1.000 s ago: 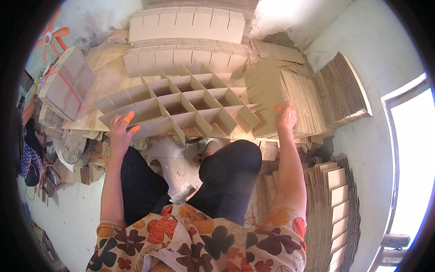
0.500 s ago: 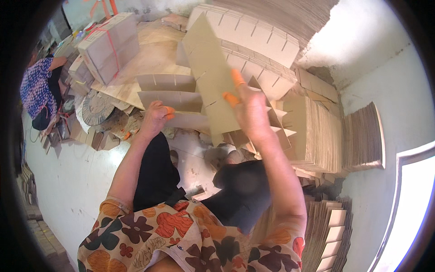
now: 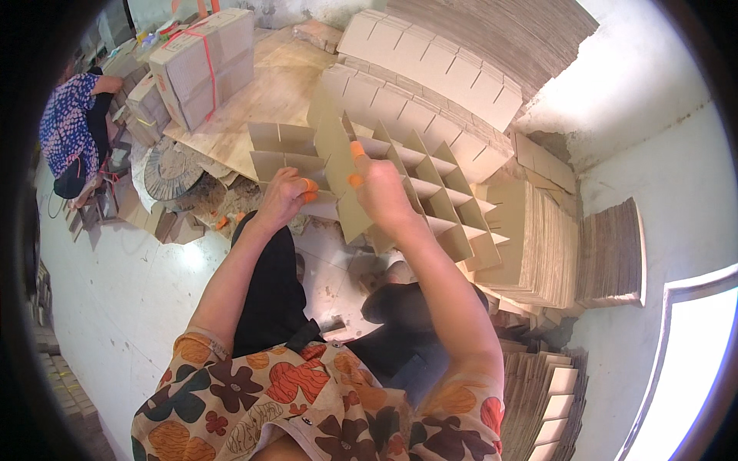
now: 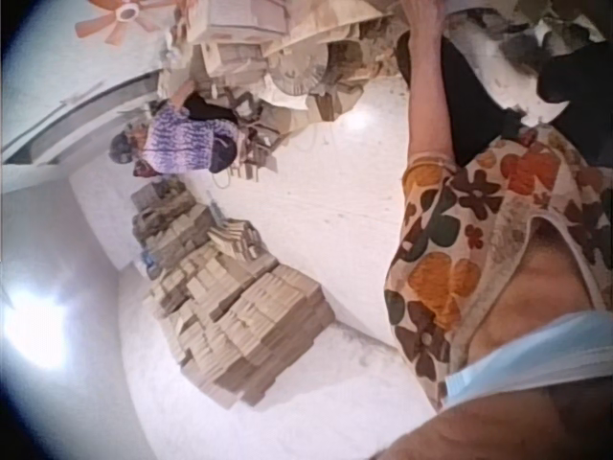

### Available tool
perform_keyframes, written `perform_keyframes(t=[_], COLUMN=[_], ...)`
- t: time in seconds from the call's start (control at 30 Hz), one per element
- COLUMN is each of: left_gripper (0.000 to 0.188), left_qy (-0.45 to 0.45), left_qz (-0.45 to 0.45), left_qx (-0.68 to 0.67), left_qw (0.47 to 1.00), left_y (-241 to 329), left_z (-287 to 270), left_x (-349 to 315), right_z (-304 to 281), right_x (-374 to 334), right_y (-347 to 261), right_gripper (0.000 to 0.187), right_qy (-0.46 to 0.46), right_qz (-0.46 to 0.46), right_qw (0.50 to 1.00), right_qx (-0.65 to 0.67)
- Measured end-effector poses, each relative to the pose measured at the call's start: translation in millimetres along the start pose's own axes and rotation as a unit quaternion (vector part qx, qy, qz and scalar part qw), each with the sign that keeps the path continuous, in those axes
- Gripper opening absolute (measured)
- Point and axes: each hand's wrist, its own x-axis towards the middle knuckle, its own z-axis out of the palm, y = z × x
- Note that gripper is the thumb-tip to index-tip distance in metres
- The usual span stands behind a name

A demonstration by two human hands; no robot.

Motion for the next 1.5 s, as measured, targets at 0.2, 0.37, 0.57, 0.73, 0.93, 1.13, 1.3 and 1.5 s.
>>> perform_keyframes(t=[0.2,0.37,0.57,0.73,0.93,1.13,1.3,1.5], left_gripper=[0.017,0.009,0.016,0.035,0.064,0.067,0.067,0.057], left_qy=[0.013,0.038,0.023,0.028,0.082,0.118,0.110,0.143], left_qz=[0.005,0.032,0.035,0.037,0.005,-0.041,-0.097,-0.119], left_qx=[0.010,0.025,0.025,0.019,0.090,0.135,0.163,0.166], left_qw=[1.000,0.998,0.999,0.999,0.992,0.983,0.976,0.969], left_y=[-3,-2,1,8,10,-7,0,-17], left_z=[0,6,2,-2,-12,-16,-19,-20], left_x=[2,9,12,9,-2,-20,-26,-42], right_z=[18,48,16,-67,-103,-100,-110,-135], right_x=[8,2,-3,-63,-208,-239,-225,-195], right_y=[-5,19,14,144,242,267,255,218], right_gripper=[0.024,0.036,0.061,0.024,0.041,0.043,0.033,0.026], right_qy=[-0.031,-0.145,-0.126,0.253,0.189,0.164,0.247,0.373], right_qz=[-0.047,-0.062,-0.018,0.103,0.383,0.356,0.459,0.330], right_qw=[0.998,0.983,0.982,0.934,0.791,0.827,0.799,0.799], right_qx=[0.009,-0.091,-0.138,-0.232,-0.439,-0.403,-0.299,-0.336])
